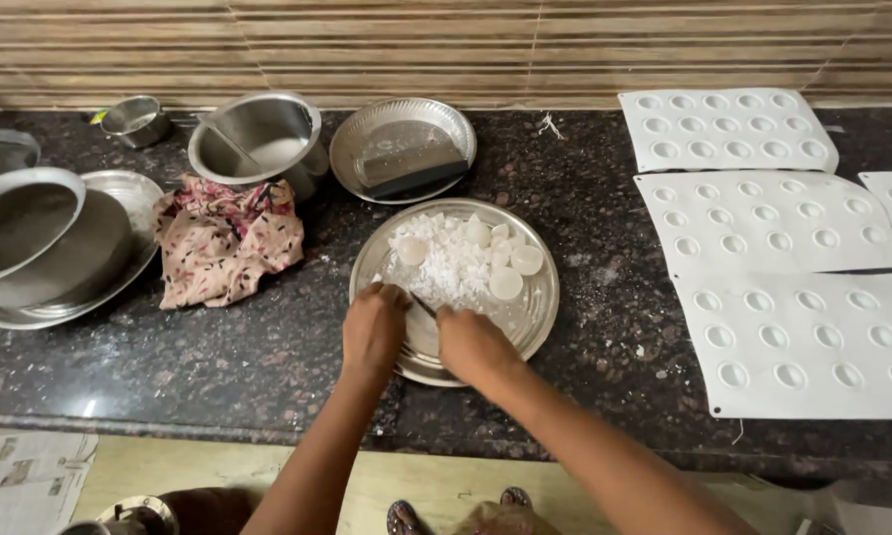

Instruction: Cutting and breaking chunks of white wax into smaller pieces on a plate.

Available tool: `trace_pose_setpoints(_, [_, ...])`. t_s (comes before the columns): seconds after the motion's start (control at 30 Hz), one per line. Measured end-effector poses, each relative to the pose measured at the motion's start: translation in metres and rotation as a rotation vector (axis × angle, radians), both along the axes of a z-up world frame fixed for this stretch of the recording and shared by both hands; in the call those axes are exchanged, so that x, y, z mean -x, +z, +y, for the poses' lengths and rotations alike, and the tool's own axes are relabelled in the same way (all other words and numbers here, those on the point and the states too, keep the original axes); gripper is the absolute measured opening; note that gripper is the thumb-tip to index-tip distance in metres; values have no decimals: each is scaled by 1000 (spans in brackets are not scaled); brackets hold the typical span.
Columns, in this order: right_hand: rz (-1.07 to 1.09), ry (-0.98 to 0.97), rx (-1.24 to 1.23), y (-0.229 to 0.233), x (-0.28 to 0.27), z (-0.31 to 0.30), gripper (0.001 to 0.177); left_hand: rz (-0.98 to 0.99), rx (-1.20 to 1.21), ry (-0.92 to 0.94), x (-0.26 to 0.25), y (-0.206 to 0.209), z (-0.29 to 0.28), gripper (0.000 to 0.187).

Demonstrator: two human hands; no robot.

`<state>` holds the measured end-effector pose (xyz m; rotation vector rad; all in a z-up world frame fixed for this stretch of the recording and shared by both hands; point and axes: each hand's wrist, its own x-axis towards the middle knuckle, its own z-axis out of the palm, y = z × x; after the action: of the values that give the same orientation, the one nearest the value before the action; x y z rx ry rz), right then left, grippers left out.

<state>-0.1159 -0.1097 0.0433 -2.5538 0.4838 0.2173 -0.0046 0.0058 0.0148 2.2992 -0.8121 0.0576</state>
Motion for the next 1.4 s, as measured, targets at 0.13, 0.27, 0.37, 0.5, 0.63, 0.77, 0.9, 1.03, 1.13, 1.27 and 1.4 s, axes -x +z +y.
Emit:
trace_pose_setpoints(0.13, [37, -192, -215, -13, -2, -18, 26, -5, 29, -25, -5, -8, 3, 13])
trace_pose_setpoints(0.27, [-248, -195, -154, -24, -1, -23, 25, 44, 161, -88, -7, -17, 10, 28])
trace_pose_setpoints(0.37, [-194, -163, -134, -15, 2, -14, 24, 19, 125, -24, 12, -5, 8, 23])
trace_pose_setpoints(0.5, [-158, -114, -43, -3, 6, -5, 23, -124, 99, 36, 26, -1, 3, 20])
trace_pose_setpoints(0.63, [-166, -89, -25, 4, 6, -1, 24, -83, 84, 74, 24, -5, 1, 18])
trace_pose_setpoints(0.77, [-64, -83, -39, 13, 5, 7, 25, -73, 99, 68, 23, -9, 0, 16])
trace_pose_setpoints(0.9, [-129, -60, 28, 2, 4, 9, 21, -142, 99, 41, 23, -12, -2, 11])
trace_pose_setpoints(1.03, [-152, -38, 78, -7, 1, 15, 19, -144, 131, 20, 19, -18, -4, 9])
trace_pose_setpoints(1.13, [-122, -27, 20, -4, -2, 14, 20, -146, 168, 12, 16, -27, -5, 9])
trace_pose_setpoints(1.27, [-142, -64, -85, -10, -11, 8, 21, -105, 161, 8, 11, -27, -4, 8])
trace_pose_setpoints(1.4, [-200, -69, -99, -28, -19, 1, 20, -63, 148, 8, 9, -28, -4, 7])
